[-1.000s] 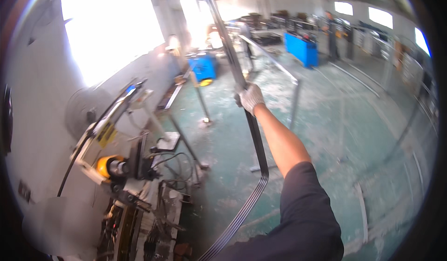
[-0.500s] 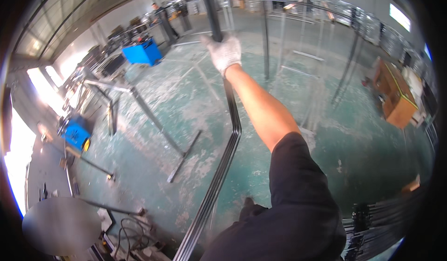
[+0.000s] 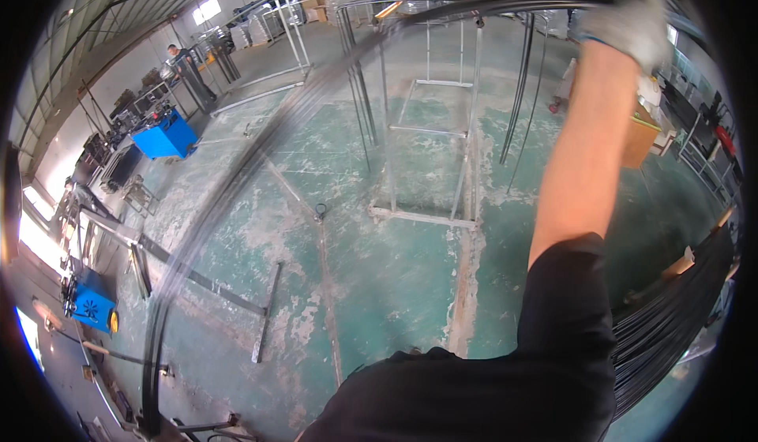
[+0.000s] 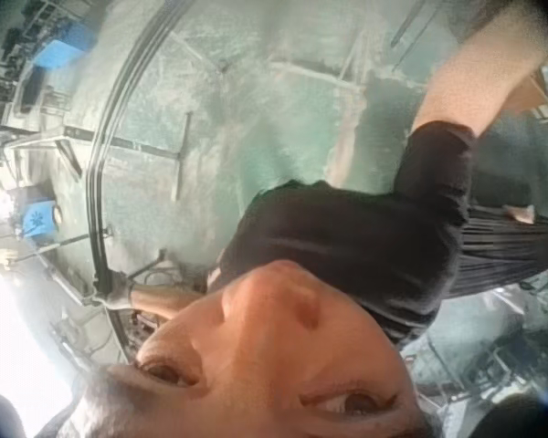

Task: The person bends long metal rods into rectangular frames using a manual bending machine. They measure the rods, feed them into the machine, and stack the finished frames on a rack.

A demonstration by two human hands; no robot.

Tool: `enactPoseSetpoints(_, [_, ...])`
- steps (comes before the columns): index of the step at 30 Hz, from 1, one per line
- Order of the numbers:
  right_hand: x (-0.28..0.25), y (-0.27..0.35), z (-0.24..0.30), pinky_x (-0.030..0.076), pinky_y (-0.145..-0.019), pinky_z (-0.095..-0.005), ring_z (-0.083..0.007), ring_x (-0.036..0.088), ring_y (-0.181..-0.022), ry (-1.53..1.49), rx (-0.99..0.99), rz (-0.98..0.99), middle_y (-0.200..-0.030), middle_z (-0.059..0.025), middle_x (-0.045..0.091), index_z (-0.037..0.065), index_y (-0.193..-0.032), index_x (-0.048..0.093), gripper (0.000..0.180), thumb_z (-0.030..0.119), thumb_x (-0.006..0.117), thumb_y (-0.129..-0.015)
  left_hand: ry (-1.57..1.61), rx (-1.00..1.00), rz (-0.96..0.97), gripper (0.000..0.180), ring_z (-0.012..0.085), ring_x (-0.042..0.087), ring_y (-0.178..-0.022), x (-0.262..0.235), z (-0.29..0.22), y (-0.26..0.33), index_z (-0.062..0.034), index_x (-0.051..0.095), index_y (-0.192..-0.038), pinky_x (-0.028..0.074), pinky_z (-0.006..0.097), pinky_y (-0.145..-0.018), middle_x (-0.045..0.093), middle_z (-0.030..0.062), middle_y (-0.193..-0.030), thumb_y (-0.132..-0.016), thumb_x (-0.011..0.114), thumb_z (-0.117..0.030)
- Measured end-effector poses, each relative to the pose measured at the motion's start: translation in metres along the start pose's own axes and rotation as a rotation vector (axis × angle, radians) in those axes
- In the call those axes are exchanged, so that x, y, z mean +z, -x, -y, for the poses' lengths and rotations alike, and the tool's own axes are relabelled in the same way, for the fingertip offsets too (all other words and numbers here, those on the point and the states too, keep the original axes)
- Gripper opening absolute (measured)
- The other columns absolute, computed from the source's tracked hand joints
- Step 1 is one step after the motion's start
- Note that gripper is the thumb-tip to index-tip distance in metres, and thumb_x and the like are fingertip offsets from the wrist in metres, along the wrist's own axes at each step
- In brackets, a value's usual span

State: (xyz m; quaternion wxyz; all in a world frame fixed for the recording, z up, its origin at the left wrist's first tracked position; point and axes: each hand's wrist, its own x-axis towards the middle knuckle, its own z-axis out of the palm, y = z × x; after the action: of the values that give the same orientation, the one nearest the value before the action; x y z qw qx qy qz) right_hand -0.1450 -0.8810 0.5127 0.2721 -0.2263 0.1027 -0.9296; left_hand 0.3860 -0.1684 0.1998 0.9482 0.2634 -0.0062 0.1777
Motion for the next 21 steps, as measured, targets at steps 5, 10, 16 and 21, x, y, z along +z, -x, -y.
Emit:
enactPoseSetpoints(5, [-0.093, -0.042, 0.004, 0.038, -0.112, -0.0742, -0.0405, 0.067, -0.115, -0.257, -0.140, -0.037, -0.103, -0.0205, 0.069, 0.003, -0.087, 0.057, 0.028, 0.029, 0.053, -0.095, 0.515, -0.093, -0.164, 0.045, 0.0449, 0.050, -0.145, 0.019, 0.184, -0.108, 0.0092, 0.062, -0.138, 0.029, 0.069, -0.127, 0.060, 0.0242, -0.149, -0.096, 0.067, -0.007])
enactPoseSetpoints(10, [-0.216, -0.063, -0.075, 0.029, -0.118, -0.0834, -0.0536, 0.055, -0.133, -0.442, 0.237, 0.050, -0.115, -0.0255, 0.067, -0.006, -0.109, 0.058, 0.036, 0.024, 0.039, -0.104, 0.989, -0.547, 0.128, 0.071, 0.0499, 0.031, -0.155, 0.148, 0.415, -0.093, 0.0138, 0.037, -0.157, 0.020, 0.069, -0.130, 0.032, 0.0306, -0.169, -0.095, 0.064, -0.010])
enactPoseSetpoints(16, [-0.319, -0.087, -0.183, 0.045, -0.116, -0.0598, -0.0374, 0.066, -0.119, -0.538, 0.140, -0.228, -0.112, -0.0182, 0.074, -0.006, -0.112, 0.067, 0.039, 0.023, 0.044, -0.103, 1.156, -0.807, 0.041, 0.069, 0.0473, 0.038, -0.153, 0.304, 0.607, -0.057, 0.0110, 0.038, -0.157, 0.029, 0.068, -0.127, 0.042, 0.0283, -0.163, -0.103, 0.063, -0.023])
enactPoseSetpoints(21, [-0.369, -0.068, -0.239, 0.053, -0.113, -0.0549, -0.0316, 0.068, -0.117, -0.685, 0.059, -0.528, -0.110, -0.0138, 0.075, -0.004, -0.111, 0.069, 0.035, 0.024, 0.048, -0.106, 1.148, -0.974, 0.034, 0.065, 0.0460, 0.043, -0.150, 0.391, 0.725, -0.025, 0.0089, 0.041, -0.156, 0.033, 0.064, -0.126, 0.046, 0.0268, -0.162, -0.105, 0.058, -0.028])
